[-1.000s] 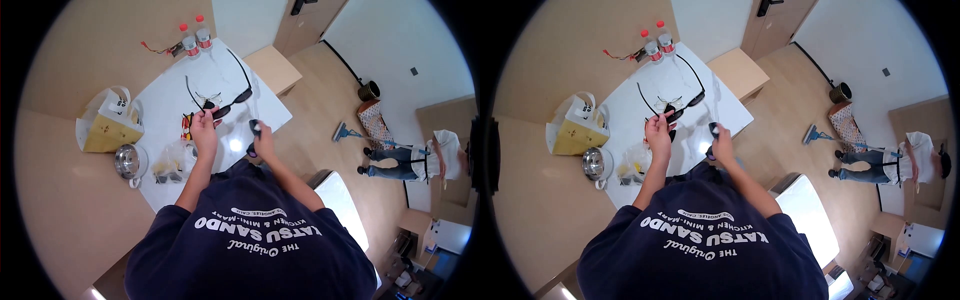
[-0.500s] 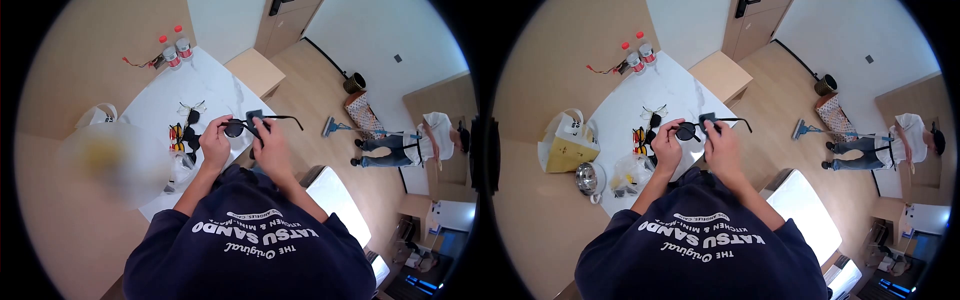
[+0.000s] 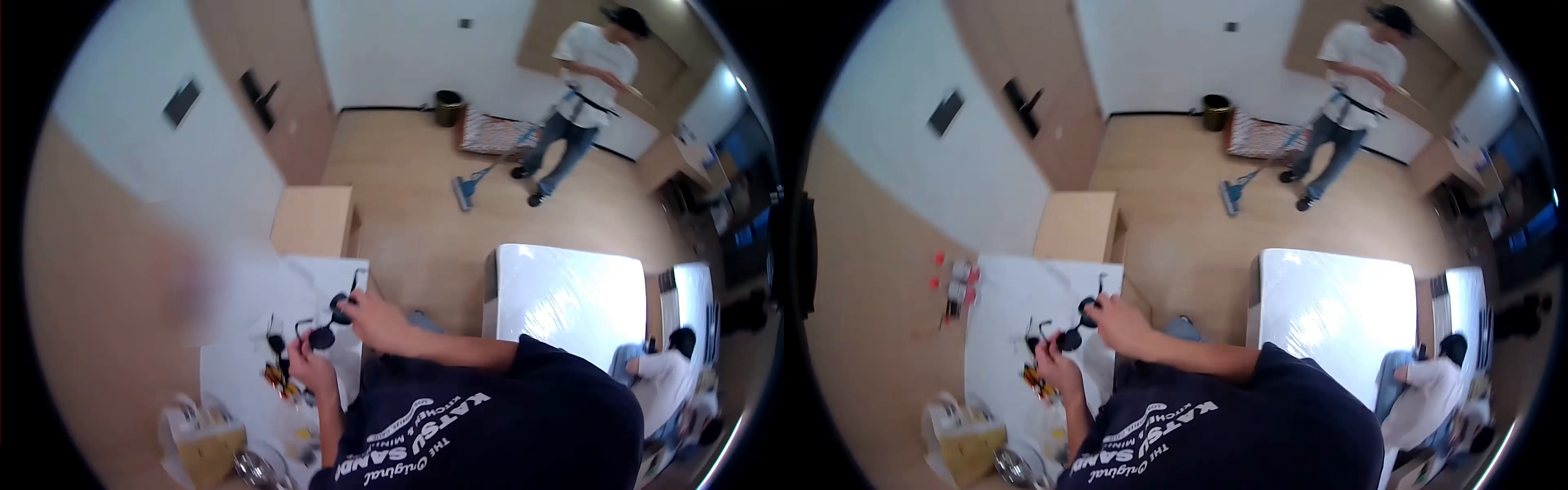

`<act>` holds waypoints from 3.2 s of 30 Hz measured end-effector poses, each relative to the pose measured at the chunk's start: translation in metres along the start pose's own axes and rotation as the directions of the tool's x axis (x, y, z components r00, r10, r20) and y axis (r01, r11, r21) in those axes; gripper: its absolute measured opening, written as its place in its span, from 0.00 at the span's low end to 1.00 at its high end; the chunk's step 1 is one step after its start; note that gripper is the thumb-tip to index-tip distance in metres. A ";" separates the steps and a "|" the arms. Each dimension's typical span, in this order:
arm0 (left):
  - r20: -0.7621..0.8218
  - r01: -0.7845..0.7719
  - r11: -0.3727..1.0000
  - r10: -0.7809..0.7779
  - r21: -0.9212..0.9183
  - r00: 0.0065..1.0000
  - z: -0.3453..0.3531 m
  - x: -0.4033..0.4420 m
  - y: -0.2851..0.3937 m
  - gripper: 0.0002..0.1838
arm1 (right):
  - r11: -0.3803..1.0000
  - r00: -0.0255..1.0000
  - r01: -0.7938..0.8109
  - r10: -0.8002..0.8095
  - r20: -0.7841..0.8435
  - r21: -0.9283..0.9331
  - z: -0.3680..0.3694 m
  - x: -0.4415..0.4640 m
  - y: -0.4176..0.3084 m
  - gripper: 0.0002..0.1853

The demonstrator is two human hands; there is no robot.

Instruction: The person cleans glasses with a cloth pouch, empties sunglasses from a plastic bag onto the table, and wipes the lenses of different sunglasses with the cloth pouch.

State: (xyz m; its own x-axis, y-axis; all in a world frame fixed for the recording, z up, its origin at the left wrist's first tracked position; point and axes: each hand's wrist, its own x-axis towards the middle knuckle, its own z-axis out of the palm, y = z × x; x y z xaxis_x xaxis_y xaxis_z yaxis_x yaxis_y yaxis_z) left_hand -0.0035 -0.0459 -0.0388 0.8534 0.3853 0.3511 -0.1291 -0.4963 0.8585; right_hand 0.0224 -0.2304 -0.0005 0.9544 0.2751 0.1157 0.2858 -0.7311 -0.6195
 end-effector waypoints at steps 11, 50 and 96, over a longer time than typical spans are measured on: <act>0.118 0.061 0.996 -0.053 -0.066 0.992 0.016 0.000 -0.019 0.12 | 0.999 0.999 0.040 -0.041 0.018 0.008 0.022 -0.004 0.004 0.24; -0.030 0.127 0.990 -0.128 -0.056 0.991 0.004 0.022 -0.007 0.08 | 0.992 0.977 0.081 -0.060 0.205 -0.096 -0.005 0.014 -0.006 0.18; -0.064 -0.137 0.990 0.139 0.029 0.988 0.013 0.004 0.006 0.04 | 0.946 0.973 0.124 -0.176 0.151 0.300 0.013 0.006 -0.032 0.24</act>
State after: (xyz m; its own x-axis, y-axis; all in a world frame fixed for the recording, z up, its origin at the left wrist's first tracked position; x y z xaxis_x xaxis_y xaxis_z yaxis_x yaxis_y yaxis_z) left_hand 0.0052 -0.0576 -0.0368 0.7929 0.3617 0.4904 -0.2304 -0.5670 0.7908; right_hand 0.0175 -0.1972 0.0097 0.8652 0.4906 0.1037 0.3632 -0.4704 -0.8043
